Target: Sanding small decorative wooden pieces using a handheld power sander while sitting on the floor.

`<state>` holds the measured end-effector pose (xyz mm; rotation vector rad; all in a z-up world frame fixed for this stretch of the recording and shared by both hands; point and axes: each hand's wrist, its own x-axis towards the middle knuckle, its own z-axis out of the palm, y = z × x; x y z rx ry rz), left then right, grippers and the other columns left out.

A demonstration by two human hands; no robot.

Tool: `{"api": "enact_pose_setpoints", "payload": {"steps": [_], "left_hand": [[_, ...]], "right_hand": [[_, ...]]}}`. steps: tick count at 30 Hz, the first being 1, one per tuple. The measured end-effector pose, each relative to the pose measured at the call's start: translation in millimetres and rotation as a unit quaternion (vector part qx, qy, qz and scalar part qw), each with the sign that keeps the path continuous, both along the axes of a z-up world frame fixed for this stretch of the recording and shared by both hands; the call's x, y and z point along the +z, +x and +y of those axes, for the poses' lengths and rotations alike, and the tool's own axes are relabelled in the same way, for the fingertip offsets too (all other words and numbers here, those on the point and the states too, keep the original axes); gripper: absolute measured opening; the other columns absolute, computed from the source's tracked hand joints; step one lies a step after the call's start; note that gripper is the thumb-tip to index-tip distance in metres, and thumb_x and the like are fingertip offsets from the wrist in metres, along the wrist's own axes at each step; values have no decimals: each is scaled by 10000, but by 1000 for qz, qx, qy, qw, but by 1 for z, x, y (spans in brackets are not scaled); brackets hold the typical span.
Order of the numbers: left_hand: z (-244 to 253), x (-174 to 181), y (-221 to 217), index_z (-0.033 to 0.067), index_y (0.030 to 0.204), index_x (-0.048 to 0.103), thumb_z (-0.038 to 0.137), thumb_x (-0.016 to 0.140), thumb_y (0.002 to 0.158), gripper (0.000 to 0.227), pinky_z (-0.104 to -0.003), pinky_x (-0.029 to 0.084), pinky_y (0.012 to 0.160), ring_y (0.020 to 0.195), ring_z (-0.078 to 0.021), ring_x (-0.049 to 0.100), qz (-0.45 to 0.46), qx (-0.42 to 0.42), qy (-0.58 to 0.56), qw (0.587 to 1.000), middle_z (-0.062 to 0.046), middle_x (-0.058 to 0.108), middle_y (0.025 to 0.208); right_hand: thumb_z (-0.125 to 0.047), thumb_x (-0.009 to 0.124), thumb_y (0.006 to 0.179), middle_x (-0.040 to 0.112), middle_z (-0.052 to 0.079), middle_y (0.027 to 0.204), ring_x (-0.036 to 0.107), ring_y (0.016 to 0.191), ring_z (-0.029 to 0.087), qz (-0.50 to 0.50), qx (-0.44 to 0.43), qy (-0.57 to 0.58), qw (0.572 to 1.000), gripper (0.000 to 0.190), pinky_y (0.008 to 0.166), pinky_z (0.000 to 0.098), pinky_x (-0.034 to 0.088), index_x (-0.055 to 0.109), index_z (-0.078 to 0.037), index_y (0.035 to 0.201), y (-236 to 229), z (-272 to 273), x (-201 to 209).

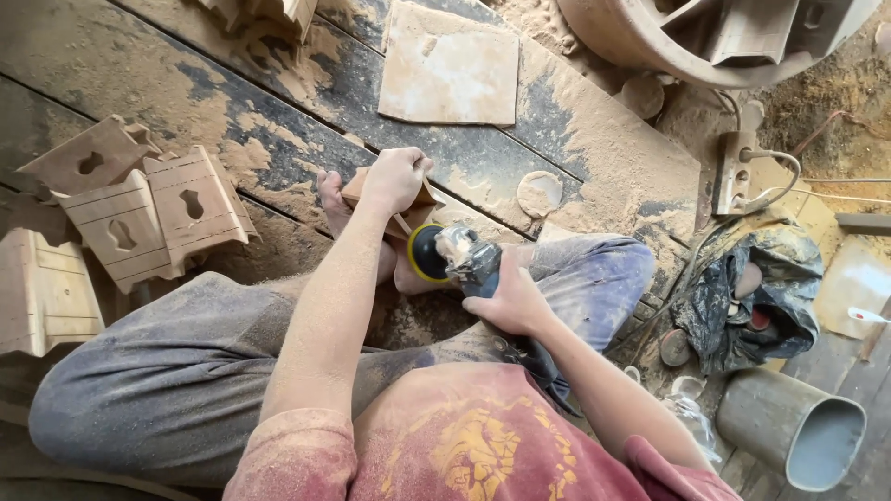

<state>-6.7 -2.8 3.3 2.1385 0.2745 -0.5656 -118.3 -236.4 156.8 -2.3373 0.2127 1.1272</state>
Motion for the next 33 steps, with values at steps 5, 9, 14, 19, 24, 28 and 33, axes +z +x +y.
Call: {"api": "enact_pose_setpoints", "payload": {"steps": [5,9,14,19,24,28,33], "left_hand": [[-3,8,1,236,1044,750,400,553,1007,259,-510,567,947,1070,-340,705,4,-7,3,1000,-101,742,1061],[-4,8,0,247,1030,743,403,542,1009,255,-478,575,935,1073,-299,711,4,-4,11,1000,-71,744,1053],[-6,16,-5,238,1051,739,386,525,1023,262,-491,573,939,1085,-313,703,-3,-13,19,1000,-93,739,1061],[-3,7,-5,239,1060,735,394,523,1024,264,-497,570,944,1095,-307,700,-10,-10,23,1000,-89,739,1067],[-1,3,-7,238,1062,740,376,513,1023,269,-503,557,940,1098,-316,696,-21,2,16,1000,-95,739,1063],[0,-10,-4,248,1062,743,380,517,1017,266,-489,558,940,1091,-301,701,-23,4,17,1000,-76,744,1056],[11,11,-1,191,1057,751,311,590,969,219,-470,558,928,1077,-343,703,-46,17,-18,999,-129,748,1025]], "right_hand": [[-366,839,657,671,284,1133,654,1145,441,1,9,-1,1000,765,954,559,528,361,-85,1184,2,4,1],[-363,839,660,670,290,1125,654,1142,441,3,7,3,1000,764,948,554,529,347,-77,1170,3,3,2],[-380,843,657,676,299,1111,659,1134,444,-8,2,-1,1000,766,933,565,535,369,-61,1167,0,-3,4],[-328,838,648,668,322,1113,649,1145,466,-17,-15,11,1000,761,944,580,524,371,-45,1178,1,-3,3],[-333,843,648,660,312,1152,639,1173,448,-8,-1,13,1000,779,961,553,525,377,-52,1206,4,3,9],[-323,836,643,649,312,1157,631,1185,449,-8,-16,32,999,810,953,548,533,366,-75,1254,5,1,5],[-296,864,648,639,321,1207,628,1194,463,-17,-40,48,998,818,971,558,522,372,-66,1260,5,0,22]]}}
